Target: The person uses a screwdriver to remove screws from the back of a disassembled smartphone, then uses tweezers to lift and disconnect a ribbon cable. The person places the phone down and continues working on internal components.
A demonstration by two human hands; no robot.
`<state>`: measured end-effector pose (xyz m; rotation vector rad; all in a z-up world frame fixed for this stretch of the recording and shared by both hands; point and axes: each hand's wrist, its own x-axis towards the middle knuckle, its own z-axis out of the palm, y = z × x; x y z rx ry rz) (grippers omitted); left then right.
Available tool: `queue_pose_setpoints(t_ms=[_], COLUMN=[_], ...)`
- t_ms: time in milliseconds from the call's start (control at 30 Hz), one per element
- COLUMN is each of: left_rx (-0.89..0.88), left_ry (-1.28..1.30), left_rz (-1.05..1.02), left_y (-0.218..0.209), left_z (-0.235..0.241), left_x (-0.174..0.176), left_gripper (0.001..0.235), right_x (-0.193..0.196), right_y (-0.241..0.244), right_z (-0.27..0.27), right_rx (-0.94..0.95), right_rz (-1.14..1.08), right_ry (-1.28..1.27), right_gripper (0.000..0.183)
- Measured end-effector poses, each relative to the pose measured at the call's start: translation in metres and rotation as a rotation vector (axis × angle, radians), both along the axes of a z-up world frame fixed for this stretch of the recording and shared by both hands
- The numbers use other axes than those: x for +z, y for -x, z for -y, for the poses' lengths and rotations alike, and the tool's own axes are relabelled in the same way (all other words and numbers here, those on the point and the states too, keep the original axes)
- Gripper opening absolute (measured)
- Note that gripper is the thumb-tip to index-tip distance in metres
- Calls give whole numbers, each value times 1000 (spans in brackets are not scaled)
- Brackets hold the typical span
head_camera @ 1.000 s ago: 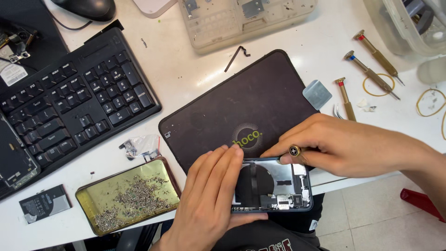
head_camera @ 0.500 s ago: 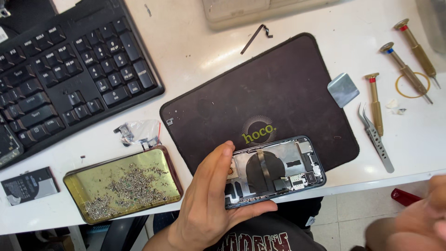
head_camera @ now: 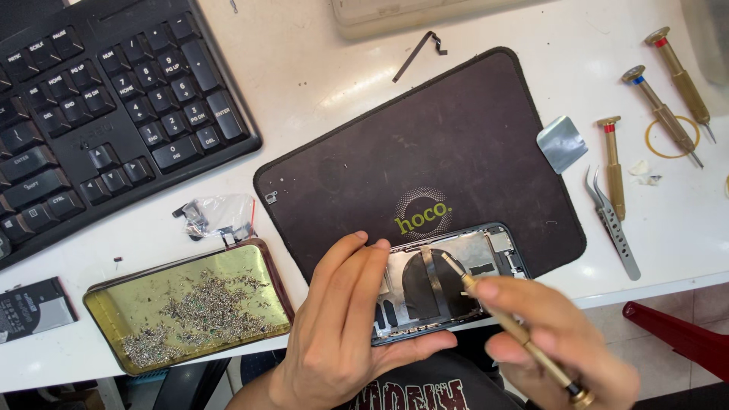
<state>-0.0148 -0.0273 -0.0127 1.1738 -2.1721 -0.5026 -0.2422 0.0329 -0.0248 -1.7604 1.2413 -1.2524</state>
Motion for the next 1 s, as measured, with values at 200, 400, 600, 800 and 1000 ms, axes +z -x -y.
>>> queue_pose_setpoints(t_ms=[200,400,600,800,1000], left_rx=[36,10,-18,-51,-38], left_ry=[-16,-45,-65,-30,-51], left_rz=[-47,-58,9,80,87], left_y=[1,-1,0,1,3], left_z=[-3,-6,-5,-3,-3], left_x=[-4,-7,-7,-7,-7], left_gripper=[91,93,82,73,72], right_x=[4,-18,-6,-12,-14], right_y=[-18,-19,-12,-6,-5], right_z=[28,32,24,32,32], right_rx=[208,274,184,179,185], right_rz=[-259,-360,-400,-453,-441], right_ry=[201,499,400,473,438], right_gripper=[40,18,17,19,22])
